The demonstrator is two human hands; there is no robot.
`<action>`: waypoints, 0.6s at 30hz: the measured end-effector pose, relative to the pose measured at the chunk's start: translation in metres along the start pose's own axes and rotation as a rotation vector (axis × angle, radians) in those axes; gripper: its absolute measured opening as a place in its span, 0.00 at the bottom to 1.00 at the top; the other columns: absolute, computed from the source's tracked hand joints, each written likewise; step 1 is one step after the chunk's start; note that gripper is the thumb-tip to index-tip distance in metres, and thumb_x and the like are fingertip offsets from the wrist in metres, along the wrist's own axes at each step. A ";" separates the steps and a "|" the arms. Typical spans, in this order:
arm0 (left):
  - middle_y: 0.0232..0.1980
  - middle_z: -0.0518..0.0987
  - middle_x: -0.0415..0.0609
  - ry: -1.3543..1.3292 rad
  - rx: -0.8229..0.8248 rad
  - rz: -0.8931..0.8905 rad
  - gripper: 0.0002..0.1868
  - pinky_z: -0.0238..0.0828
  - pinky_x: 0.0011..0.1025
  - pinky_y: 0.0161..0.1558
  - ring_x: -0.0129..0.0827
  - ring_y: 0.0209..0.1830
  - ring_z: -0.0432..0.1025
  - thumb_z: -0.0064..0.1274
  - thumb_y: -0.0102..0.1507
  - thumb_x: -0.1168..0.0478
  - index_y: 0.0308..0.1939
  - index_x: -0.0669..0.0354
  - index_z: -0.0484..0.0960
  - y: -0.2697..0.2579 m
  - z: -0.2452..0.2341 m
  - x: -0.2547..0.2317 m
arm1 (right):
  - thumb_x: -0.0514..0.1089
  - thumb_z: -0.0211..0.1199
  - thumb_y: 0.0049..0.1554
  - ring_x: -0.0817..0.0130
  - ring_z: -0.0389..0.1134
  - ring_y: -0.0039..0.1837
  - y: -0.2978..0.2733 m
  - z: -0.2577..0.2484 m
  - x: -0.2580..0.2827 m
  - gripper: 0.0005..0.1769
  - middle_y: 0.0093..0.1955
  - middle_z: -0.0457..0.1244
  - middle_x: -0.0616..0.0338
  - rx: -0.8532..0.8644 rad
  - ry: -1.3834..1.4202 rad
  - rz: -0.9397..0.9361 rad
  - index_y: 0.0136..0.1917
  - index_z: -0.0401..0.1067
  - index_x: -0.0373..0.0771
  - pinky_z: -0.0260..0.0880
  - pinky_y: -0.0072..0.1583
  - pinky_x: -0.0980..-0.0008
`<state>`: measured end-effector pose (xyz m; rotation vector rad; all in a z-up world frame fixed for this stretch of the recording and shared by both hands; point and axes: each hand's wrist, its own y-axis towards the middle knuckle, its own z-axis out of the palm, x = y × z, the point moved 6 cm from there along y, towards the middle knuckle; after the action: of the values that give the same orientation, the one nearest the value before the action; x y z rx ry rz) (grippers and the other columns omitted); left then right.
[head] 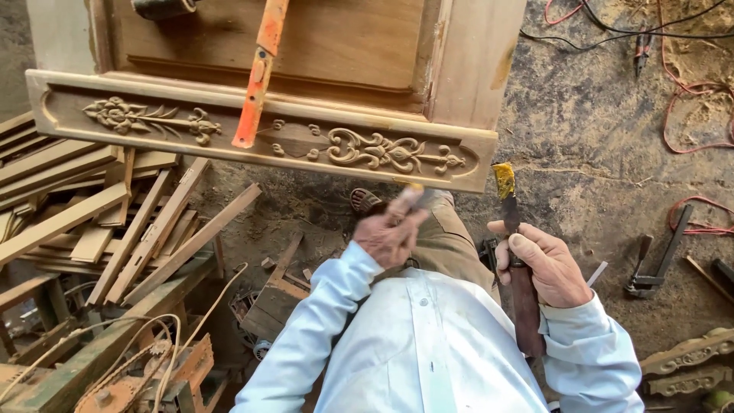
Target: A person in a woodworking shop applies wood filler to a decorative wooden door panel. They open a can of filler, scoop it with a spatula, and carefully apply it to cracks and grooves, smoothing it with their fingers and the tool.
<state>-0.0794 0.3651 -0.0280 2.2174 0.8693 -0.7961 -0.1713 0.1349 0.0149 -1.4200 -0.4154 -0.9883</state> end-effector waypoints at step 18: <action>0.75 0.64 0.59 -0.173 0.009 -0.065 0.37 0.78 0.41 0.59 0.58 0.71 0.67 0.63 0.56 0.60 0.70 0.41 0.72 -0.009 0.022 0.016 | 0.40 0.51 0.66 0.57 0.66 0.27 0.000 0.002 -0.002 0.18 0.31 0.63 0.43 -0.029 0.018 -0.008 0.63 0.71 0.25 0.71 0.32 0.60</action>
<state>-0.0832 0.3605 -0.0554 2.1006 0.8579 -1.0086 -0.1719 0.1369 0.0138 -1.4356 -0.3951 -1.0159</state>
